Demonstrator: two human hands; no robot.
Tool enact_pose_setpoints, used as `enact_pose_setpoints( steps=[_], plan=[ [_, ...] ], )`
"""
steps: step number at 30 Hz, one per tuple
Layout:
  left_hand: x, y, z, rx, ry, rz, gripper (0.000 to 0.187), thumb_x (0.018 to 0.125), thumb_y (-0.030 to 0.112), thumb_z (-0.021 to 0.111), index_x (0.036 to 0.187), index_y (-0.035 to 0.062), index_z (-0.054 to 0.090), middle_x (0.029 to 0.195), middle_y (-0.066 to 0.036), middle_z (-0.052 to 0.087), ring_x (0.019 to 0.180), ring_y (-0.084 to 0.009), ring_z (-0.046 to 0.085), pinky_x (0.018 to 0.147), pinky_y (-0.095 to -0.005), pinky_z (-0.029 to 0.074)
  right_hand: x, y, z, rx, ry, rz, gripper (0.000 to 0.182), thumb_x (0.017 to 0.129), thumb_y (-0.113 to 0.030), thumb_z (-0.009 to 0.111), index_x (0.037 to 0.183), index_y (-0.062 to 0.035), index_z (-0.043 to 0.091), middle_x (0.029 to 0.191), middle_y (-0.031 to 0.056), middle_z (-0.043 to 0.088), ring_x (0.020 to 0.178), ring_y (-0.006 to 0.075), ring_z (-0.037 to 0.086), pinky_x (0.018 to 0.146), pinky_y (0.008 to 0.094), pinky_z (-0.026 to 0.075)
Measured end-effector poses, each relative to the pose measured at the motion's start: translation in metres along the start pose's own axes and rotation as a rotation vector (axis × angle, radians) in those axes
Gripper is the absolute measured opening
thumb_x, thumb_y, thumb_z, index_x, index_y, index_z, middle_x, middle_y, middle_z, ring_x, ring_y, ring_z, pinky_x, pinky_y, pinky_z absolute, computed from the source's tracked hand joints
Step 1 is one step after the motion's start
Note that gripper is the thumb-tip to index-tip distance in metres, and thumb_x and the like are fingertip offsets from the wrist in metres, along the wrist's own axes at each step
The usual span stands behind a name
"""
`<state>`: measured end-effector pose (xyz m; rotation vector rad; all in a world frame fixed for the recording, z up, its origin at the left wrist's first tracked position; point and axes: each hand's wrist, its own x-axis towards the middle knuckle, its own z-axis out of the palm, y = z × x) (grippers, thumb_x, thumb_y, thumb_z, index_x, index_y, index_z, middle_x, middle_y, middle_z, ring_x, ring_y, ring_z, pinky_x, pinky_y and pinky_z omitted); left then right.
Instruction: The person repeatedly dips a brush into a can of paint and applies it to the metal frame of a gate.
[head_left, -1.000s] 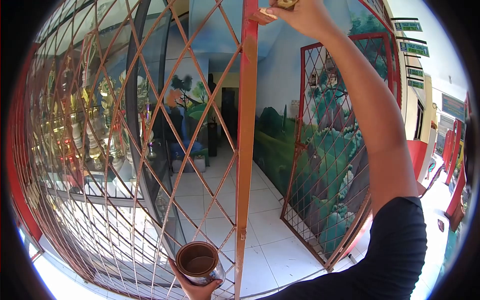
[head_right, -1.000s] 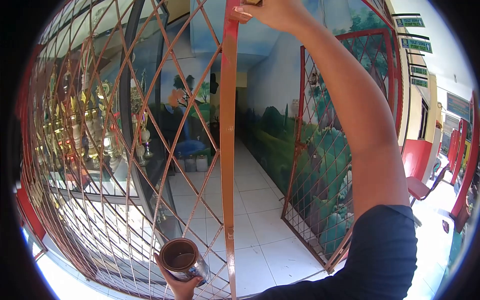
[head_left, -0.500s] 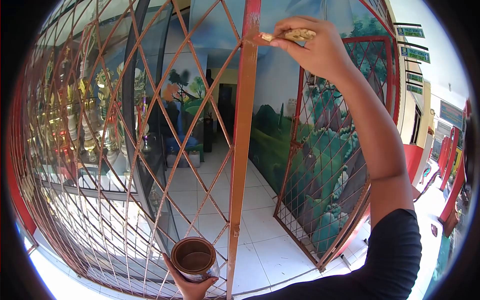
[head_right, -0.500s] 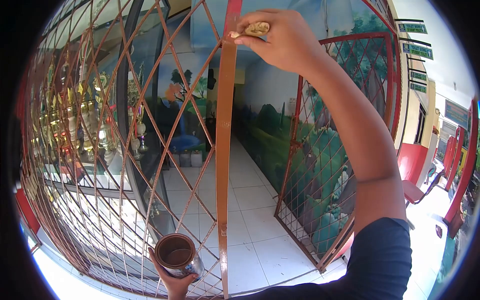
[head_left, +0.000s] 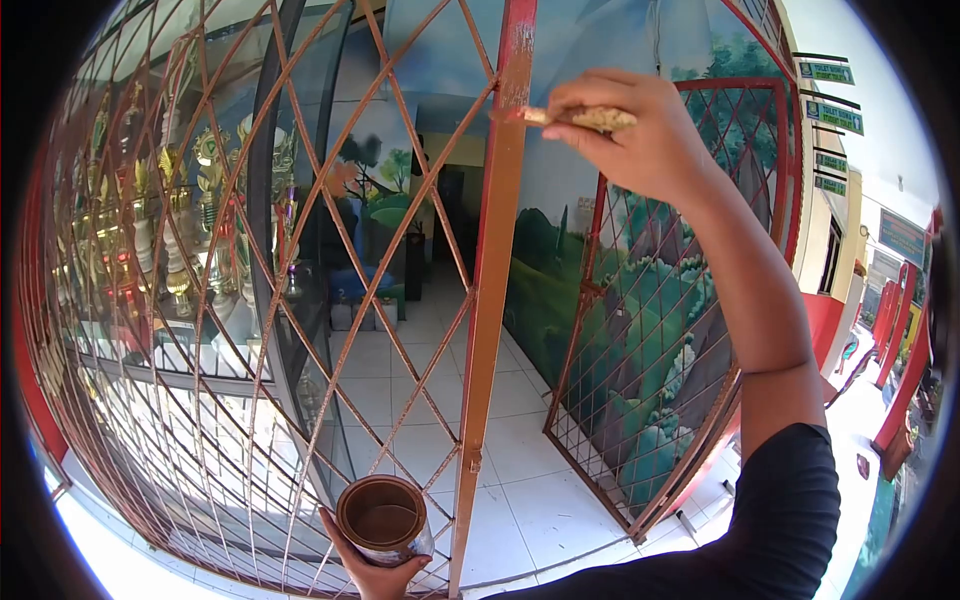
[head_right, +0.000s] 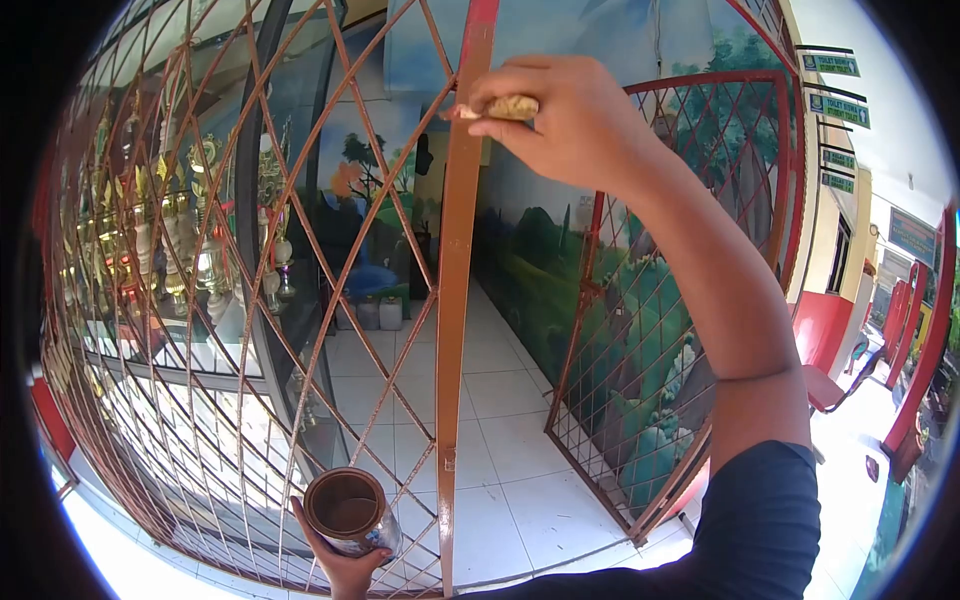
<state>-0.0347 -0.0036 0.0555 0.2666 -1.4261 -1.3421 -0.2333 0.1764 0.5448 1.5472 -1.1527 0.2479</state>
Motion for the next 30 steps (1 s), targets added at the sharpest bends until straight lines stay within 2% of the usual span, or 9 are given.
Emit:
enact_pose_setpoints(
  steps=[4, 9, 14, 17, 19, 21, 25, 27, 30],
  plan=[
    [-0.002, 0.005, 0.005, -0.067, 0.007, -0.046, 0.154, 0.044, 0.021, 0.098, 0.159, 0.0069, -0.003, 0.151, -0.018, 0.032, 0.136, -0.0339, 0.042, 0.114, -0.0479, 0.040, 0.027, 0.049, 0.004, -0.261, 0.176, -0.173, 0.019, 0.083, -0.016, 0.078, 0.099, -0.0092, 0.071, 0.089, 0.0056, 0.069, 0.074, 0.0252, 0.067, 0.065, 0.0345, 0.053],
    [-0.003, 0.003, 0.001, -0.045, 0.008, -0.033, 0.153, 0.043, 0.018, 0.098, 0.159, 0.0074, -0.003, 0.151, -0.018, 0.032, 0.136, -0.0341, 0.043, 0.114, -0.0479, 0.040, -0.028, 0.000, 0.032, -0.333, -0.073, -0.276, 0.014, 0.085, -0.015, 0.069, 0.099, -0.0138, 0.065, 0.093, -0.0012, 0.065, 0.081, 0.0199, 0.068, 0.062, 0.0347, 0.055],
    [-0.002, 0.003, -0.003, -0.056, 0.007, -0.026, 0.153, 0.043, 0.017, 0.097, 0.159, 0.0080, -0.004, 0.151, -0.019, 0.031, 0.137, -0.0341, 0.042, 0.114, -0.0484, 0.040, -0.096, -0.068, 0.046, -0.118, -0.251, -0.340, 0.021, 0.075, -0.013, 0.068, 0.093, -0.0134, 0.058, 0.089, -0.0019, 0.059, 0.077, 0.0158, 0.067, 0.059, 0.0306, 0.056],
    [-0.003, -0.001, -0.007, -0.001, 0.014, 0.004, 0.154, 0.046, 0.020, 0.098, 0.158, 0.0068, -0.005, 0.150, -0.020, 0.033, 0.136, -0.0347, 0.044, 0.113, -0.0483, 0.041, -0.105, -0.078, 0.042, 0.163, -0.286, -0.175, 0.020, 0.076, -0.010, 0.074, 0.092, -0.0124, 0.062, 0.083, 0.0003, 0.060, 0.075, 0.0187, 0.068, 0.059, 0.0326, 0.054],
    [-0.005, -0.010, -0.014, 0.123, -0.011, 0.040, 0.148, 0.049, 0.010, 0.097, 0.159, 0.0078, -0.001, 0.151, -0.020, 0.034, 0.123, -0.0303, 0.051, 0.087, -0.0365, 0.053, -0.083, -0.067, 0.018, 0.292, -0.291, -0.013, 0.019, 0.078, -0.008, 0.078, 0.092, -0.0109, 0.066, 0.080, 0.0015, 0.062, 0.074, 0.0210, 0.068, 0.059, 0.0334, 0.053],
    [-0.007, -0.017, -0.016, 0.146, -0.015, 0.054, 0.146, 0.052, 0.004, 0.097, 0.160, 0.0100, 0.000, 0.148, -0.020, 0.039, 0.108, -0.0263, 0.059, 0.070, -0.0303, 0.059, -0.055, -0.035, 0.002, 0.273, -0.064, 0.137, 0.018, 0.078, -0.008, 0.082, 0.093, -0.0071, 0.071, 0.083, 0.0052, 0.069, 0.070, 0.0243, 0.067, 0.062, 0.0310, 0.052],
    [-0.004, -0.018, -0.013, 0.135, -0.014, 0.063, 0.146, 0.052, 0.004, 0.097, 0.161, 0.0120, -0.001, 0.147, -0.020, 0.039, 0.105, -0.0253, 0.060, 0.068, -0.0304, 0.058, 0.016, 0.054, -0.021, -0.001, 0.330, 0.173, 0.017, 0.082, -0.008, 0.079, 0.097, -0.0038, 0.072, 0.086, 0.0073, 0.070, 0.077, 0.0182, 0.068, 0.069, 0.0294, 0.052],
    [-0.004, -0.019, -0.013, 0.132, -0.016, 0.067, 0.146, 0.052, 0.004, 0.097, 0.161, 0.0124, -0.001, 0.147, -0.021, 0.039, 0.105, -0.0251, 0.060, 0.069, -0.0306, 0.058, 0.057, 0.067, -0.033, 0.038, 0.277, 0.325, 0.013, 0.085, -0.015, 0.078, 0.093, -0.0067, 0.073, 0.083, 0.0076, 0.071, 0.082, 0.0155, 0.066, 0.068, 0.0331, 0.053],
    [-0.006, -0.021, -0.012, 0.196, 0.003, 0.050, 0.146, 0.051, 0.003, 0.096, 0.161, 0.0130, 0.000, 0.147, -0.021, 0.039, 0.106, -0.0256, 0.059, 0.070, -0.0306, 0.058, 0.083, 0.095, -0.024, -0.191, 0.212, 0.067, 0.013, 0.085, -0.015, 0.077, 0.093, -0.0058, 0.073, 0.081, 0.0069, 0.070, 0.079, 0.0157, 0.066, 0.067, 0.0312, 0.052]
  ],
)
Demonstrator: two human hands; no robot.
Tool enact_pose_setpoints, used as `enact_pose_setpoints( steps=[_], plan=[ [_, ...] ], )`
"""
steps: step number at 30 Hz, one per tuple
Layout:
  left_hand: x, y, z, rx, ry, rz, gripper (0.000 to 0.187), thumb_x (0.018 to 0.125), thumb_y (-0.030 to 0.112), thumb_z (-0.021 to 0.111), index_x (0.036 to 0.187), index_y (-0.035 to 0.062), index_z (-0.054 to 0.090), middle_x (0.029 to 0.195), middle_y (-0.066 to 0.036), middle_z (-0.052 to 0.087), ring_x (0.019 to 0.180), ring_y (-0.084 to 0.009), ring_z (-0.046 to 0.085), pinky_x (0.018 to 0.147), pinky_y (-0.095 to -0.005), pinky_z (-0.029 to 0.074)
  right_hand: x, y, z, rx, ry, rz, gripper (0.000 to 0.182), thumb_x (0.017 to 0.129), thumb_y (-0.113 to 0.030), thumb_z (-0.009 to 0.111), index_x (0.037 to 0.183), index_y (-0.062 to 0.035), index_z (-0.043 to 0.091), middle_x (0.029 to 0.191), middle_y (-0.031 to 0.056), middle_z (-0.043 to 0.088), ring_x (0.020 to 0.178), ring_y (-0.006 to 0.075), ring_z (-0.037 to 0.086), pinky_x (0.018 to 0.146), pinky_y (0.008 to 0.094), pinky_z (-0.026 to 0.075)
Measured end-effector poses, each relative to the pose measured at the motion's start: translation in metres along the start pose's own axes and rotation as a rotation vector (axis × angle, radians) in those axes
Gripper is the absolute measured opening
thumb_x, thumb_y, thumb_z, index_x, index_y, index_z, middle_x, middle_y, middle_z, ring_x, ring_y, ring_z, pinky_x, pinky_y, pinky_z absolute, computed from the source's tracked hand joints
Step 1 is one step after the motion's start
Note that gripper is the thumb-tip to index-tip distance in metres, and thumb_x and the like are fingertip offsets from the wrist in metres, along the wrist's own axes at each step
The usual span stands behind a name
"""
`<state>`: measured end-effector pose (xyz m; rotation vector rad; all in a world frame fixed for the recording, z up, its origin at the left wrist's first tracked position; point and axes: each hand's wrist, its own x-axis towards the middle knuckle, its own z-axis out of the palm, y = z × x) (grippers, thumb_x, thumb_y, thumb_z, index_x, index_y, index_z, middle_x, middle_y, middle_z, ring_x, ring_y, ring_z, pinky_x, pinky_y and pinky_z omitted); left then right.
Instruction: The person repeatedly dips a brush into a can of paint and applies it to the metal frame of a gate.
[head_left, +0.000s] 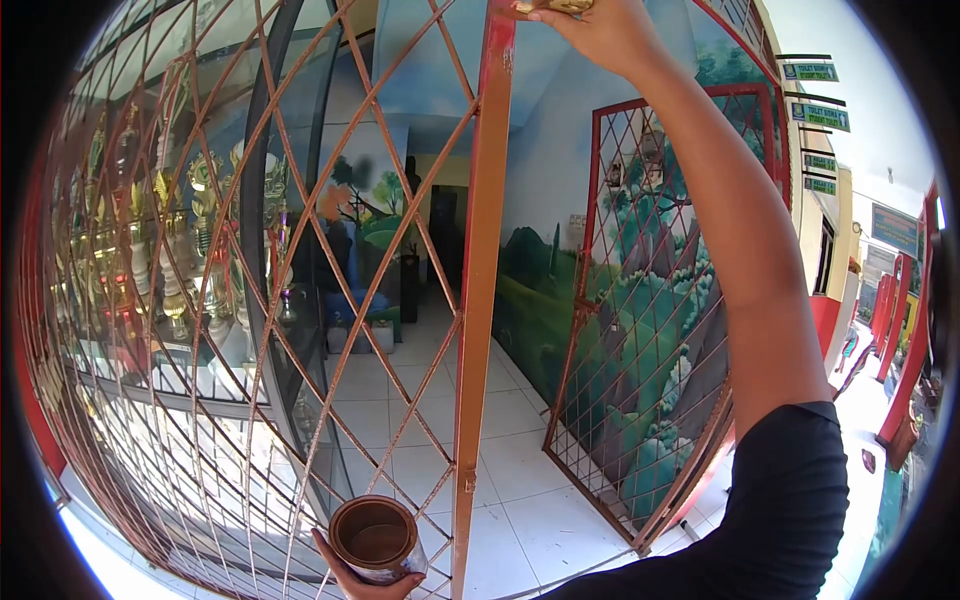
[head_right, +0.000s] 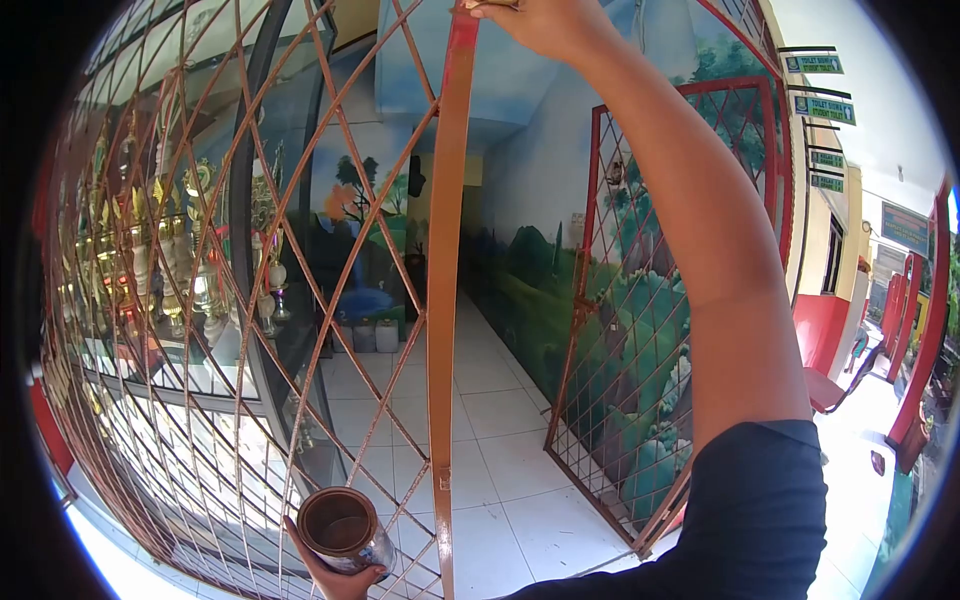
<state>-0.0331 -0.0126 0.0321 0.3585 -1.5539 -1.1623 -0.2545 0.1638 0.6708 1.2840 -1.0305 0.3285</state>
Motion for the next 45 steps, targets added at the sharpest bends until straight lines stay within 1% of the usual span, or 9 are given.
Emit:
enact_pose_setpoints(
  steps=[3, 8, 15, 18, 21, 27, 38, 43, 45],
  plan=[
    [0.001, 0.006, -0.001, -0.028, -0.006, 0.009, 0.145, 0.051, 0.001, 0.095, 0.161, 0.0137, 0.001, 0.148, -0.020, 0.038, 0.107, -0.0267, 0.059, 0.072, -0.0308, 0.057, -0.029, -0.009, 0.011, -0.104, -0.089, -0.212, 0.017, 0.083, -0.008, 0.078, 0.099, -0.0049, 0.072, 0.089, 0.0073, 0.071, 0.078, 0.0189, 0.068, 0.070, 0.0308, 0.053],
    [0.008, 0.002, -0.003, -0.070, -0.012, 0.026, 0.145, 0.051, 0.000, 0.094, 0.161, 0.0144, 0.001, 0.149, -0.020, 0.036, 0.108, -0.0274, 0.059, 0.071, -0.0307, 0.057, -0.086, -0.065, -0.020, 0.256, -0.413, 0.010, 0.016, 0.085, -0.012, 0.076, 0.099, -0.0079, 0.073, 0.092, 0.0070, 0.072, 0.080, 0.0264, 0.068, 0.071, 0.0335, 0.053],
    [0.014, -0.002, 0.006, -0.165, -0.007, -0.009, 0.142, 0.054, 0.001, 0.094, 0.161, 0.0117, 0.000, 0.150, -0.020, 0.034, 0.111, -0.0277, 0.057, 0.069, -0.0305, 0.058, 0.000, -0.004, -0.013, 0.332, -0.356, 0.408, 0.011, 0.085, -0.012, 0.075, 0.092, -0.0039, 0.073, 0.078, 0.0078, 0.070, 0.075, 0.0172, 0.066, 0.067, 0.0321, 0.053],
    [0.016, 0.006, 0.006, -0.054, -0.018, 0.069, 0.143, 0.053, 0.004, 0.094, 0.161, 0.0113, 0.000, 0.152, -0.021, 0.032, 0.117, -0.0293, 0.055, 0.073, -0.0314, 0.059, 0.024, 0.034, -0.002, 0.418, -0.204, 0.327, 0.010, 0.085, -0.011, 0.075, 0.090, -0.0024, 0.073, 0.075, 0.0085, 0.069, 0.070, 0.0179, 0.066, 0.067, 0.0330, 0.053],
    [0.013, 0.003, 0.005, -0.037, -0.033, 0.035, 0.144, 0.052, 0.005, 0.095, 0.161, 0.0112, -0.001, 0.154, -0.021, 0.030, 0.122, -0.0301, 0.052, 0.077, -0.0322, 0.059, 0.029, 0.005, -0.014, 0.042, -0.083, 0.327, 0.011, 0.085, -0.012, 0.076, 0.088, -0.0018, 0.073, 0.079, 0.0100, 0.071, 0.074, 0.0193, 0.068, 0.068, 0.0349, 0.054],
    [0.011, 0.002, 0.003, -0.075, -0.027, -0.013, 0.143, 0.052, 0.004, 0.093, 0.161, 0.0112, 0.000, 0.154, -0.021, 0.028, 0.123, -0.0300, 0.051, 0.077, -0.0323, 0.059, -0.013, -0.004, 0.011, -0.199, -0.187, -0.238, 0.021, 0.086, -0.014, 0.076, 0.105, -0.0076, 0.072, 0.089, 0.0059, 0.070, 0.076, 0.0232, 0.067, 0.067, 0.0324, 0.052],
    [0.008, 0.004, -0.001, -0.105, -0.069, -0.028, 0.146, 0.051, 0.009, 0.097, 0.160, 0.0090, 0.000, 0.154, -0.021, 0.028, 0.129, -0.0304, 0.046, 0.079, -0.0324, 0.059, -0.107, -0.111, -0.017, 0.163, -0.476, -0.144, 0.012, 0.085, -0.018, 0.075, 0.095, -0.0115, 0.072, 0.085, 0.0048, 0.068, 0.078, 0.0292, 0.067, 0.066, 0.0399, 0.054],
    [0.010, 0.007, -0.002, 0.103, -0.079, 0.138, 0.149, 0.050, 0.014, 0.100, 0.160, 0.0094, -0.001, 0.155, -0.021, 0.026, 0.129, -0.0298, 0.046, 0.080, -0.0335, 0.059, -0.028, -0.037, -0.009, 0.012, 0.007, -0.090, 0.018, 0.084, -0.012, 0.078, 0.100, -0.0075, 0.073, 0.089, 0.0061, 0.071, 0.077, 0.0241, 0.069, 0.069, 0.0325, 0.053],
    [0.006, 0.004, -0.001, -0.017, -0.080, -0.018, 0.149, 0.050, 0.015, 0.100, 0.160, 0.0090, -0.001, 0.156, -0.021, 0.024, 0.129, -0.0297, 0.046, 0.081, -0.0345, 0.059, 0.009, -0.019, -0.007, -0.021, 0.046, 0.024, 0.013, 0.086, -0.016, 0.075, 0.092, -0.0044, 0.075, 0.093, 0.0131, 0.074, 0.085, 0.0270, 0.071, 0.072, 0.0379, 0.056]
  ],
)
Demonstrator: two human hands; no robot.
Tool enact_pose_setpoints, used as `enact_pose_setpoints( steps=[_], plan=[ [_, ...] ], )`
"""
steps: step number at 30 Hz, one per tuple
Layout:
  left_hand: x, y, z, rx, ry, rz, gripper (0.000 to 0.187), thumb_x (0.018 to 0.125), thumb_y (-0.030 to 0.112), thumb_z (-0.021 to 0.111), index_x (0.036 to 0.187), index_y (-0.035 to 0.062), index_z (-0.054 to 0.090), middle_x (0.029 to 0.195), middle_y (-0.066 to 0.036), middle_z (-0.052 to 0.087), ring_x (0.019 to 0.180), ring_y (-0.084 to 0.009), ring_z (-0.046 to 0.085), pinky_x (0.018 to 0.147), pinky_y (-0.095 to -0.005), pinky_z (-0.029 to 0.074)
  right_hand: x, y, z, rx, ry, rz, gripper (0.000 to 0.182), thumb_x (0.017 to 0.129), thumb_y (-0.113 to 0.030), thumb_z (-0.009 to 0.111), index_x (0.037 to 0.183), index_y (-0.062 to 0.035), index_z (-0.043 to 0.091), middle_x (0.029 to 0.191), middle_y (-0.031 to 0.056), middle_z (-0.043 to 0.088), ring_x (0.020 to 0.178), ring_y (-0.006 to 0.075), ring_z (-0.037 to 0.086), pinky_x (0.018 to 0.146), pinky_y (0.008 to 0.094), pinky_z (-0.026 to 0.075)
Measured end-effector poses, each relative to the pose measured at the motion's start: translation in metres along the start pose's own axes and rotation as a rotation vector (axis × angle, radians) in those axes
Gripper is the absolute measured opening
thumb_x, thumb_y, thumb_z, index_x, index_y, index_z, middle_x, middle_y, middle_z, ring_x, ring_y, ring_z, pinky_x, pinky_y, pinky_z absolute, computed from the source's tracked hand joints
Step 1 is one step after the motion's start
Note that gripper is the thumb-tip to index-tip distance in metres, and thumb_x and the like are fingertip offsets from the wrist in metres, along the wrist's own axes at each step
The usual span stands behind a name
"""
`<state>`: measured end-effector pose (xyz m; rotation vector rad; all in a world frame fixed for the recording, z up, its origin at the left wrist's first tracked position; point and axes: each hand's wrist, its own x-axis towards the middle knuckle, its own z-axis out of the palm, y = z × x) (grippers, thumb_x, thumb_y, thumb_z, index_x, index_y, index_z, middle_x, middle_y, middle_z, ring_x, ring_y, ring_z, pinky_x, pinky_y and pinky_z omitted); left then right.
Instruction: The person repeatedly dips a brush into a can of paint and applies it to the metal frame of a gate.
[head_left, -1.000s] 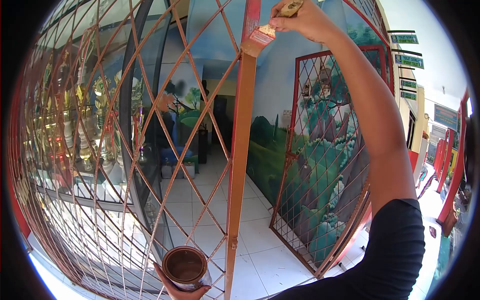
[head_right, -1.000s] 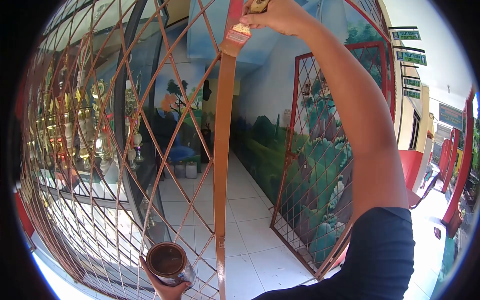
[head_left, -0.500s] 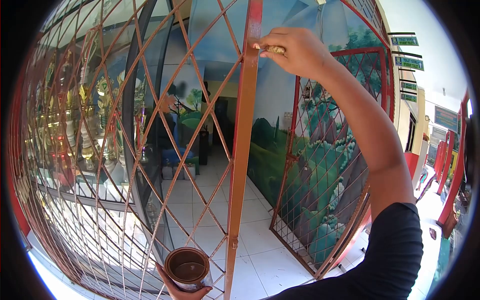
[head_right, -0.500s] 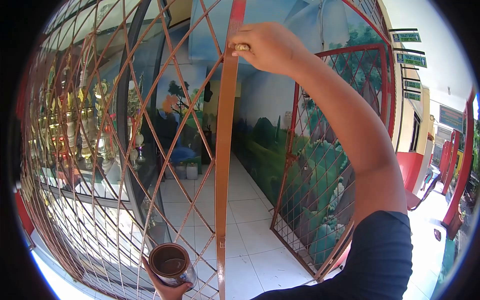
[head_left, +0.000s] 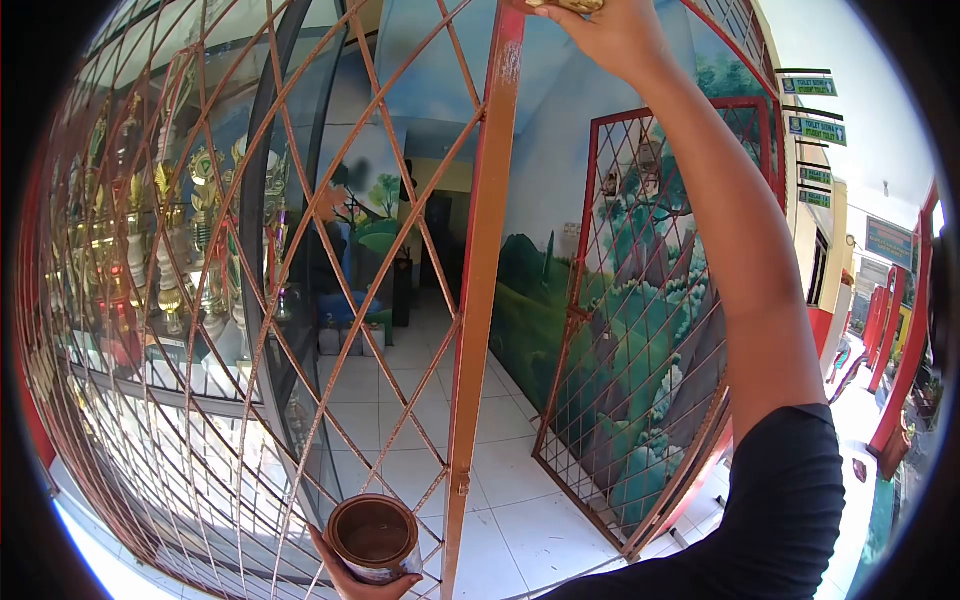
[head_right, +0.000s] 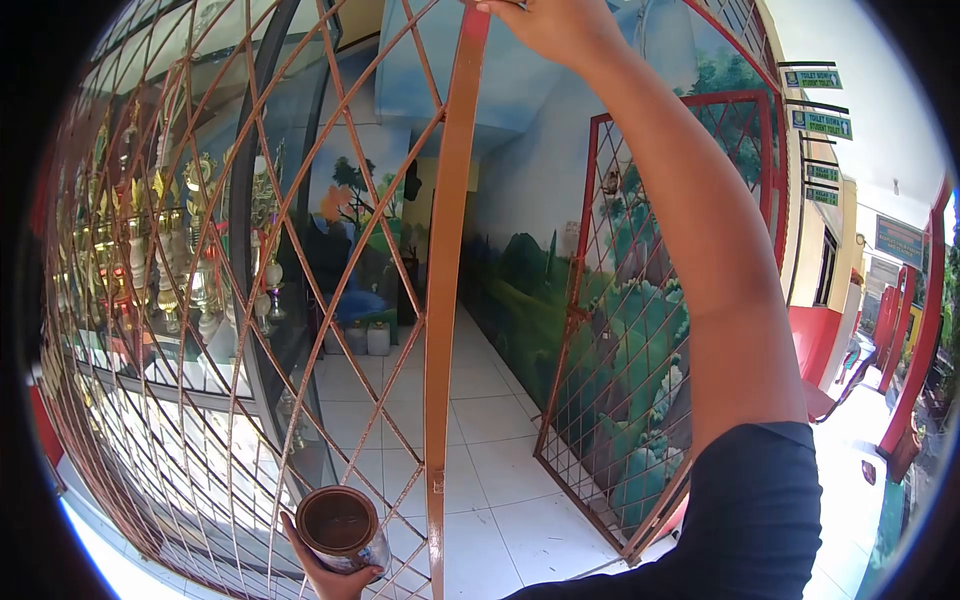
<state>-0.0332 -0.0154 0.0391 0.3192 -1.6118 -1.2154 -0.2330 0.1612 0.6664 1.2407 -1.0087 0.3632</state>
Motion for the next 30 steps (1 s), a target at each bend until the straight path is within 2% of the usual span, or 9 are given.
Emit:
enact_pose_setpoints(
  steps=[6, 9, 12, 15, 18, 21, 24, 27, 30],
  plan=[
    [-0.001, 0.004, 0.003, 0.063, 0.028, 0.055, 0.148, 0.051, 0.014, 0.100, 0.160, 0.0086, -0.001, 0.157, -0.023, 0.023, 0.124, -0.0291, 0.049, 0.077, -0.0342, 0.059, 0.038, 0.034, 0.023, -0.010, 0.023, -0.014, 0.016, 0.085, -0.019, 0.075, 0.096, -0.0070, 0.075, 0.091, 0.0138, 0.073, 0.083, 0.0291, 0.070, 0.072, 0.0375, 0.054],
    [-0.001, -0.003, -0.001, 0.075, 0.038, 0.087, 0.147, 0.053, 0.009, 0.098, 0.160, 0.0102, -0.001, 0.156, -0.023, 0.024, 0.116, -0.0284, 0.054, 0.072, -0.0331, 0.059, 0.032, 0.037, 0.028, -0.106, -0.108, -0.051, 0.018, 0.084, -0.022, 0.075, 0.095, -0.0075, 0.075, 0.087, 0.0139, 0.072, 0.078, 0.0282, 0.070, 0.069, 0.0380, 0.053],
    [-0.001, -0.008, -0.005, -0.072, 0.032, 0.012, 0.144, 0.054, 0.002, 0.095, 0.161, 0.0124, -0.001, 0.154, -0.023, 0.027, 0.108, -0.0269, 0.058, 0.069, -0.0322, 0.059, 0.000, 0.025, 0.029, -0.165, -0.143, -0.103, 0.016, 0.085, -0.016, 0.078, 0.099, -0.0080, 0.073, 0.089, 0.0045, 0.072, 0.079, 0.0192, 0.069, 0.072, 0.0329, 0.053],
    [0.000, -0.010, -0.009, -0.130, 0.033, -0.027, 0.140, 0.056, -0.005, 0.091, 0.161, 0.0143, -0.001, 0.152, -0.022, 0.030, 0.100, -0.0250, 0.060, 0.066, -0.0312, 0.058, -0.032, 0.005, 0.014, -0.014, -0.240, -0.175, 0.020, 0.085, -0.020, 0.078, 0.100, -0.0082, 0.073, 0.089, 0.0054, 0.073, 0.079, 0.0182, 0.069, 0.073, 0.0334, 0.053],
    [0.002, -0.011, -0.009, -0.118, 0.042, -0.008, 0.140, 0.056, -0.005, 0.091, 0.161, 0.0147, 0.000, 0.151, -0.022, 0.031, 0.099, -0.0253, 0.061, 0.066, -0.0315, 0.058, -0.025, 0.002, -0.007, 0.100, -0.291, 0.106, 0.022, 0.084, -0.021, 0.079, 0.101, -0.0083, 0.074, 0.089, 0.0057, 0.073, 0.080, 0.0188, 0.068, 0.074, 0.0327, 0.053],
    [0.010, 0.005, -0.009, 0.032, 0.058, 0.121, 0.142, 0.055, -0.003, 0.092, 0.161, 0.0148, -0.001, 0.151, -0.022, 0.031, 0.098, -0.0263, 0.061, 0.067, -0.0319, 0.058, 0.015, 0.037, -0.005, 0.031, -0.157, 0.286, 0.022, 0.084, -0.022, 0.079, 0.100, -0.0083, 0.074, 0.088, 0.0043, 0.072, 0.080, 0.0160, 0.067, 0.074, 0.0320, 0.053],
    [0.007, 0.004, -0.005, 0.050, 0.074, 0.118, 0.144, 0.054, 0.001, 0.095, 0.161, 0.0146, 0.000, 0.152, -0.021, 0.031, 0.104, -0.0280, 0.059, 0.069, -0.0325, 0.058, 0.042, 0.027, 0.000, -0.149, 0.020, 0.230, 0.018, 0.083, -0.023, 0.076, 0.091, -0.0064, 0.074, 0.082, 0.0138, 0.071, 0.072, 0.0282, 0.068, 0.066, 0.0391, 0.052],
    [-0.002, -0.005, -0.005, -0.071, 0.055, -0.007, 0.144, 0.054, 0.004, 0.096, 0.161, 0.0142, 0.000, 0.152, -0.021, 0.030, 0.112, -0.0286, 0.056, 0.072, -0.0326, 0.058, 0.035, 0.010, 0.004, -0.135, -0.079, 0.208, 0.021, 0.082, -0.023, 0.077, 0.087, -0.0039, 0.073, 0.079, 0.0139, 0.071, 0.070, 0.0281, 0.068, 0.064, 0.0388, 0.052],
    [-0.009, -0.012, -0.010, -0.159, 0.022, -0.091, 0.144, 0.054, 0.005, 0.096, 0.161, 0.0139, 0.000, 0.152, -0.021, 0.029, 0.114, -0.0278, 0.054, 0.072, -0.0326, 0.058, 0.006, 0.009, 0.009, -0.077, -0.266, 0.079, 0.021, 0.085, -0.024, 0.079, 0.099, -0.0091, 0.074, 0.087, 0.0018, 0.072, 0.080, 0.0127, 0.066, 0.073, 0.0316, 0.052]
  ],
)
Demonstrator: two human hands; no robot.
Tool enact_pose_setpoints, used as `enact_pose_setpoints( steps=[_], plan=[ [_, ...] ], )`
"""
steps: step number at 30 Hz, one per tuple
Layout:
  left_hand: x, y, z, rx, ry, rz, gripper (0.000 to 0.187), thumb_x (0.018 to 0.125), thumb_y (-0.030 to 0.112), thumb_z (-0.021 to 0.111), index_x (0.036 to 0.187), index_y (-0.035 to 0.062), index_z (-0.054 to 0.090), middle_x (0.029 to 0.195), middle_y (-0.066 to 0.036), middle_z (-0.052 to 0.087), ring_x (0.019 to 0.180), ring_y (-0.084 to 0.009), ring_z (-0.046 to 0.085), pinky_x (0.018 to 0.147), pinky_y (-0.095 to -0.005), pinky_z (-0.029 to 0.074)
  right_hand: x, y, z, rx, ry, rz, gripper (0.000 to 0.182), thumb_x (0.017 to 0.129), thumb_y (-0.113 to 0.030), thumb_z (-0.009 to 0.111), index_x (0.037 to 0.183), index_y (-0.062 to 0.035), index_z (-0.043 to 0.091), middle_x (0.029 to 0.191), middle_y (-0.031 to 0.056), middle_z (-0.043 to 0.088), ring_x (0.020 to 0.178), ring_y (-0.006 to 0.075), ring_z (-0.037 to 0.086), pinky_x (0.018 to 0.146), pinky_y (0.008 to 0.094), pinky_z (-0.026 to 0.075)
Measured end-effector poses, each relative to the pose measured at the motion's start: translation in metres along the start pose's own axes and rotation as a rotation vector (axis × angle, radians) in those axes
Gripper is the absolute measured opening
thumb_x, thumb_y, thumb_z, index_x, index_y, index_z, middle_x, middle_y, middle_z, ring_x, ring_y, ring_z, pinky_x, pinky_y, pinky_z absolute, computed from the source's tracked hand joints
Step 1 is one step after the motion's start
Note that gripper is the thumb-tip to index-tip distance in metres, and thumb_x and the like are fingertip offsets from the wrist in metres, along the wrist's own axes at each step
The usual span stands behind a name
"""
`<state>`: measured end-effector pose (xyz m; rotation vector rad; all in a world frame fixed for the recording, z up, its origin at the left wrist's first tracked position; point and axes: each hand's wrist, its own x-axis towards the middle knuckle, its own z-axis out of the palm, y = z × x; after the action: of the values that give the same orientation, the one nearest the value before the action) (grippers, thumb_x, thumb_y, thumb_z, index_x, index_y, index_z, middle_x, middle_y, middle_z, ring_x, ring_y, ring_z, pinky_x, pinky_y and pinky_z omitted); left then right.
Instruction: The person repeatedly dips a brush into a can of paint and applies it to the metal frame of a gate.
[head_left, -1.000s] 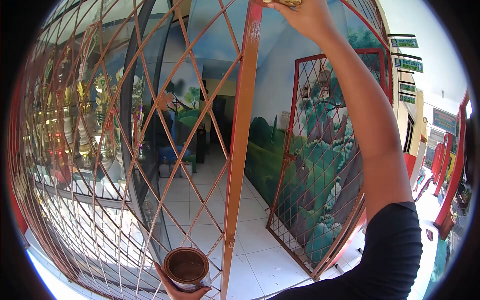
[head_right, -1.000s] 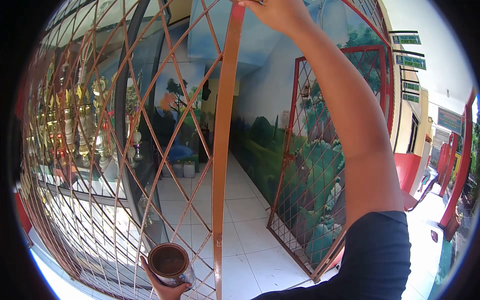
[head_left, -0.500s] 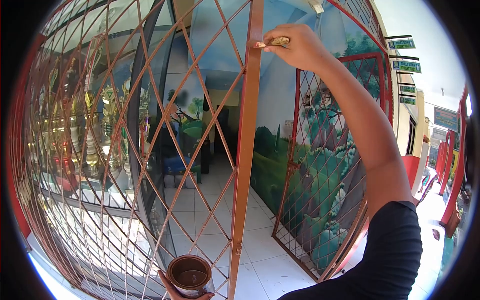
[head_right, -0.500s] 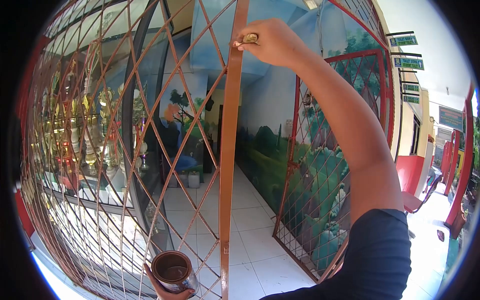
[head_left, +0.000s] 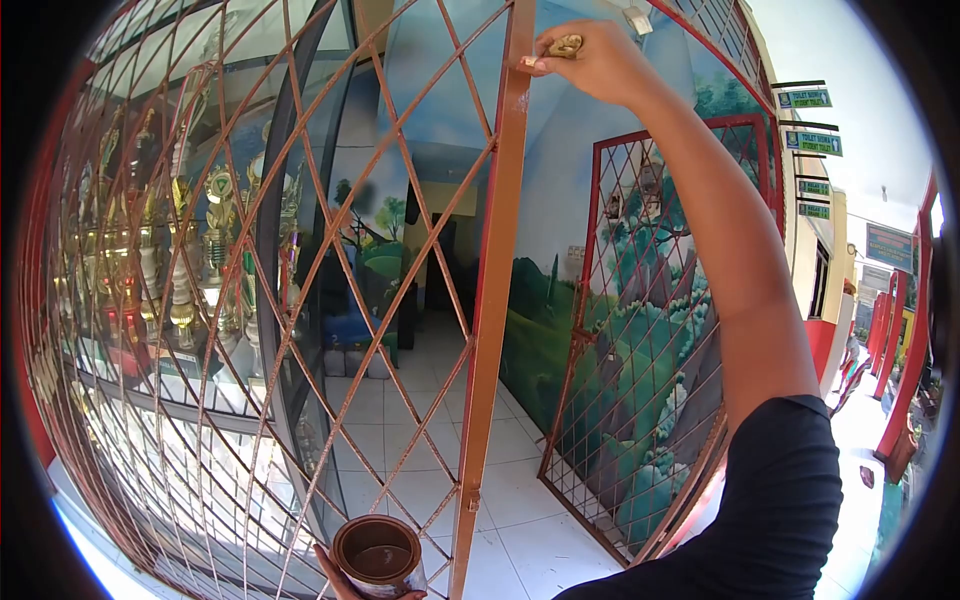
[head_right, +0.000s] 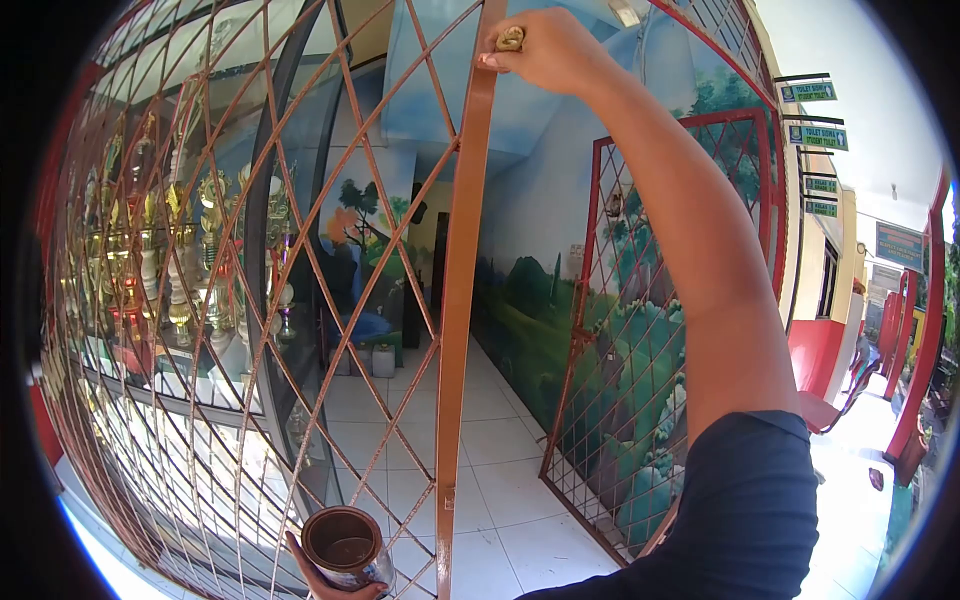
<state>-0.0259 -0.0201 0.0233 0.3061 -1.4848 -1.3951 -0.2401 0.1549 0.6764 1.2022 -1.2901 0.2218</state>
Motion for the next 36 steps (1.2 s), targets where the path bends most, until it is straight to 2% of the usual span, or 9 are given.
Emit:
enact_pose_setpoints(
  steps=[6, 9, 12, 15, 17, 18, 23, 32, 36],
  plan=[
    [0.007, 0.004, -0.001, 0.129, 0.008, 0.128, 0.145, 0.054, 0.006, 0.097, 0.161, 0.0142, -0.001, 0.155, -0.020, 0.026, 0.114, -0.0276, 0.055, 0.072, -0.0323, 0.058, 0.020, 0.034, -0.020, 0.074, 0.155, 0.102, 0.021, 0.085, -0.022, 0.079, 0.101, -0.0083, 0.074, 0.089, 0.0045, 0.073, 0.082, 0.0157, 0.067, 0.074, 0.0332, 0.053],
    [0.006, 0.002, -0.002, 0.091, 0.022, 0.105, 0.147, 0.053, 0.010, 0.099, 0.161, 0.0130, 0.000, 0.156, -0.020, 0.025, 0.122, -0.0288, 0.050, 0.078, -0.0318, 0.058, 0.038, 0.019, -0.015, 0.036, 0.333, 0.033, 0.020, 0.083, -0.023, 0.077, 0.086, -0.0039, 0.072, 0.081, 0.0140, 0.071, 0.069, 0.0282, 0.067, 0.063, 0.0379, 0.051],
    [0.004, 0.012, -0.001, 0.140, 0.024, 0.144, 0.147, 0.053, 0.011, 0.099, 0.161, 0.0127, 0.000, 0.156, -0.020, 0.025, 0.124, -0.0283, 0.049, 0.079, -0.0316, 0.058, 0.026, 0.010, -0.003, 0.032, 0.146, 0.104, 0.021, 0.082, -0.024, 0.078, 0.088, -0.0048, 0.073, 0.082, 0.0143, 0.071, 0.071, 0.0281, 0.068, 0.065, 0.0373, 0.052],
    [0.000, 0.015, -0.002, 0.163, 0.004, 0.159, 0.147, 0.053, 0.014, 0.099, 0.161, 0.0126, 0.000, 0.156, -0.020, 0.026, 0.125, -0.0286, 0.048, 0.081, -0.0332, 0.058, -0.020, 0.000, 0.001, 0.072, 0.008, 0.035, 0.019, 0.084, -0.018, 0.080, 0.100, -0.0080, 0.074, 0.088, 0.0044, 0.072, 0.081, 0.0147, 0.067, 0.074, 0.0318, 0.053],
    [-0.003, 0.021, -0.002, 0.193, -0.015, 0.171, 0.148, 0.053, 0.019, 0.100, 0.161, 0.0128, 0.000, 0.155, -0.020, 0.027, 0.128, -0.0298, 0.046, 0.085, -0.0359, 0.057, -0.051, -0.011, -0.011, 0.216, 0.032, -0.006, 0.022, 0.084, -0.023, 0.079, 0.099, -0.0073, 0.074, 0.083, 0.0070, 0.072, 0.072, 0.0185, 0.066, 0.067, 0.0335, 0.052],
    [-0.008, 0.012, -0.003, 0.007, -0.030, -0.086, 0.152, 0.051, 0.030, 0.101, 0.160, 0.0109, -0.003, 0.156, -0.021, 0.029, 0.135, -0.0341, 0.042, 0.101, -0.0464, 0.050, -0.065, -0.024, -0.020, 0.252, 0.014, 0.081, 0.021, 0.084, -0.022, 0.079, 0.099, -0.0067, 0.074, 0.082, 0.0058, 0.072, 0.072, 0.0155, 0.066, 0.067, 0.0323, 0.052],
    [-0.004, 0.023, 0.018, -0.076, -0.080, 0.108, 0.158, 0.046, 0.034, 0.102, 0.155, -0.0004, -0.007, 0.149, -0.025, 0.032, 0.134, -0.0366, 0.046, 0.111, -0.0483, 0.042, -0.127, -0.081, -0.034, 0.776, 0.063, 0.251, 0.022, 0.087, -0.018, 0.078, 0.098, -0.0004, 0.069, 0.082, 0.0045, 0.069, 0.072, 0.0108, 0.066, 0.062, 0.0248, 0.053],
    [-0.005, 0.048, 0.042, 0.262, -0.172, 0.343, 0.160, 0.052, 0.034, 0.101, 0.154, 0.0029, -0.018, 0.153, -0.029, 0.028, 0.137, -0.0392, 0.042, 0.113, -0.0504, 0.036, -0.235, -0.217, 0.014, 1.231, -0.502, 0.407, 0.018, 0.080, 0.000, 0.075, 0.094, -0.0021, 0.064, 0.084, 0.0038, 0.063, 0.071, 0.0074, 0.062, 0.058, 0.0218, 0.049],
    [-0.008, 0.043, 0.046, 0.378, -0.075, 0.518, 0.151, 0.052, 0.043, 0.099, 0.153, -0.0044, -0.003, 0.147, -0.037, 0.030, 0.129, -0.0470, 0.048, 0.101, -0.0508, 0.049, -0.259, -0.252, 0.042, 1.276, -0.766, 0.396, 0.014, 0.078, -0.007, 0.080, 0.082, -0.0018, 0.067, 0.070, 0.0034, 0.067, 0.065, 0.0079, 0.065, 0.056, 0.0237, 0.051]
  ],
)
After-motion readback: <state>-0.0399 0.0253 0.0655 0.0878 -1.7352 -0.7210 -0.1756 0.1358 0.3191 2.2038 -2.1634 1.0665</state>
